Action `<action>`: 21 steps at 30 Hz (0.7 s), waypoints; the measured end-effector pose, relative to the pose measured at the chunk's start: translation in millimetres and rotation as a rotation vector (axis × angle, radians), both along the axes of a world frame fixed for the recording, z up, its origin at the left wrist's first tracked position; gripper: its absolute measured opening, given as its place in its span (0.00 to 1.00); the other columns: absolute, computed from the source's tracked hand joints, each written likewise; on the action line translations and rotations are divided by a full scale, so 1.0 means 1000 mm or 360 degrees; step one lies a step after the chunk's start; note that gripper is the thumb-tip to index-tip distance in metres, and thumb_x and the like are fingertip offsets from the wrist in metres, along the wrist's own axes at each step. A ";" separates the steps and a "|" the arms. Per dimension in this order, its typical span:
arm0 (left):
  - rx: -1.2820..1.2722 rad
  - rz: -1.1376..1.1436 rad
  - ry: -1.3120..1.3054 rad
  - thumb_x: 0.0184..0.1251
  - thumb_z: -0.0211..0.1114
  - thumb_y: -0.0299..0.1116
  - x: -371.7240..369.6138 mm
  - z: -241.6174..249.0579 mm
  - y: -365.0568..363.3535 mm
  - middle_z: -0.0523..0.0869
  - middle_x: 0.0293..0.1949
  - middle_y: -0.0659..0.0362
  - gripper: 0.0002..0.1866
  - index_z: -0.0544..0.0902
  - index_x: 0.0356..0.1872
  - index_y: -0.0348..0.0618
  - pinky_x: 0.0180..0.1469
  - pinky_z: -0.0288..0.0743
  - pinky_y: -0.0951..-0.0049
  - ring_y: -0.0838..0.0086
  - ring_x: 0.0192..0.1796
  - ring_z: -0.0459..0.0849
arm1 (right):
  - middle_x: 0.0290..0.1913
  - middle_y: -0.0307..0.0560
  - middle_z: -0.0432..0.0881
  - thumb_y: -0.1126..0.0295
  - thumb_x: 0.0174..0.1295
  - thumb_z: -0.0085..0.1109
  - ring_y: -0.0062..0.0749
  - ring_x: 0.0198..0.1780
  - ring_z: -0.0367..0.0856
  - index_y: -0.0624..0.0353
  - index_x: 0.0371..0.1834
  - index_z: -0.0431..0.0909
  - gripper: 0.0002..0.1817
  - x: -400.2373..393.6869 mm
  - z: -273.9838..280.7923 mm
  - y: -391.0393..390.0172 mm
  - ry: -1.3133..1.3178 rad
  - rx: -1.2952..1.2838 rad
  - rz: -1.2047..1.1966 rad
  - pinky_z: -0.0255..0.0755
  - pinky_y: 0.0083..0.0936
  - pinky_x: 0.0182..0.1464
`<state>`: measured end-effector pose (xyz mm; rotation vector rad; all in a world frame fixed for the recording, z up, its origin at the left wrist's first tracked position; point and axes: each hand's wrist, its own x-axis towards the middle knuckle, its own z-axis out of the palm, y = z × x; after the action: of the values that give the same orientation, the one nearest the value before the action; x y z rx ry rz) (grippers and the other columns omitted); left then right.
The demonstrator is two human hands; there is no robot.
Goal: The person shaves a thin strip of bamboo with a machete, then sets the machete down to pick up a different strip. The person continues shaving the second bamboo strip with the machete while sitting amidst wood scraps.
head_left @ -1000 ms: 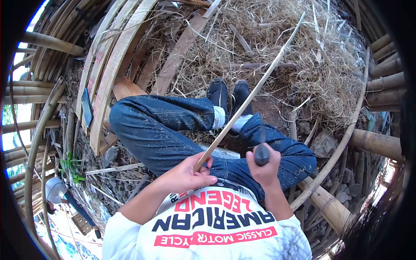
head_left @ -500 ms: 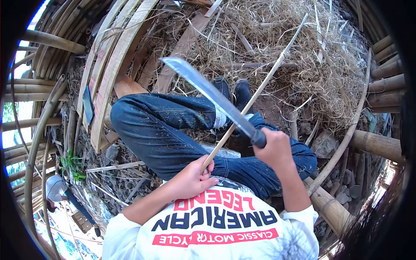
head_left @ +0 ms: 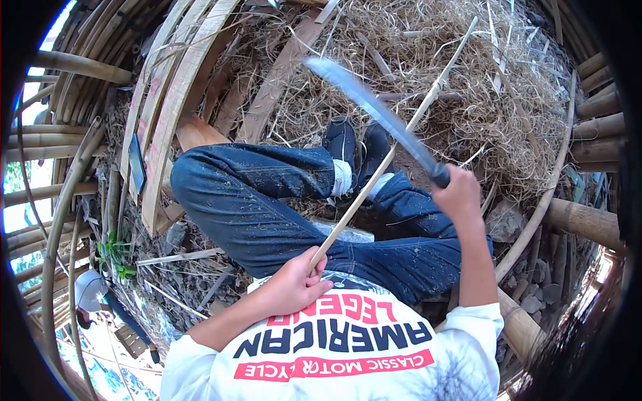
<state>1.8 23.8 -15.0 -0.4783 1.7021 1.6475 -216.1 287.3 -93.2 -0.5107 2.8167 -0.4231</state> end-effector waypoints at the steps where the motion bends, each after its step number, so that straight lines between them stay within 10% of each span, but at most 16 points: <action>1: 0.0027 0.0003 -0.0018 0.64 0.67 0.24 0.001 0.002 0.001 0.66 0.27 0.67 0.15 0.67 0.41 0.39 0.29 0.62 0.80 0.86 0.27 0.63 | 0.30 0.60 0.84 0.63 0.51 0.64 0.56 0.36 0.85 0.58 0.30 0.82 0.11 -0.010 -0.002 0.006 -0.0024 0.0039 -0.0172 0.79 0.46 0.42; 16: 0.0092 0.0054 -0.0046 0.62 0.70 0.25 -0.014 -0.010 0.002 0.64 0.24 0.71 0.17 0.66 0.37 0.43 0.27 0.57 0.84 0.89 0.24 0.59 | 0.26 0.61 0.83 0.65 0.48 0.66 0.59 0.33 0.84 0.62 0.29 0.80 0.11 0.067 0.003 -0.048 -0.0418 -0.0549 -0.0203 0.78 0.46 0.37; 21: -0.0262 -0.0058 0.0152 0.62 0.69 0.29 -0.011 -0.012 -0.002 0.76 0.29 0.59 0.18 0.70 0.47 0.34 0.30 0.71 0.75 0.79 0.26 0.74 | 0.23 0.58 0.83 0.55 0.48 0.70 0.53 0.27 0.85 0.60 0.30 0.81 0.18 0.121 0.026 -0.078 -0.0574 -0.0630 0.0209 0.79 0.43 0.34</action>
<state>-9.5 22.0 -27.1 -0.4497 1.9155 1.5332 -95.0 209.6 -67.4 -0.6197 2.3427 -0.9491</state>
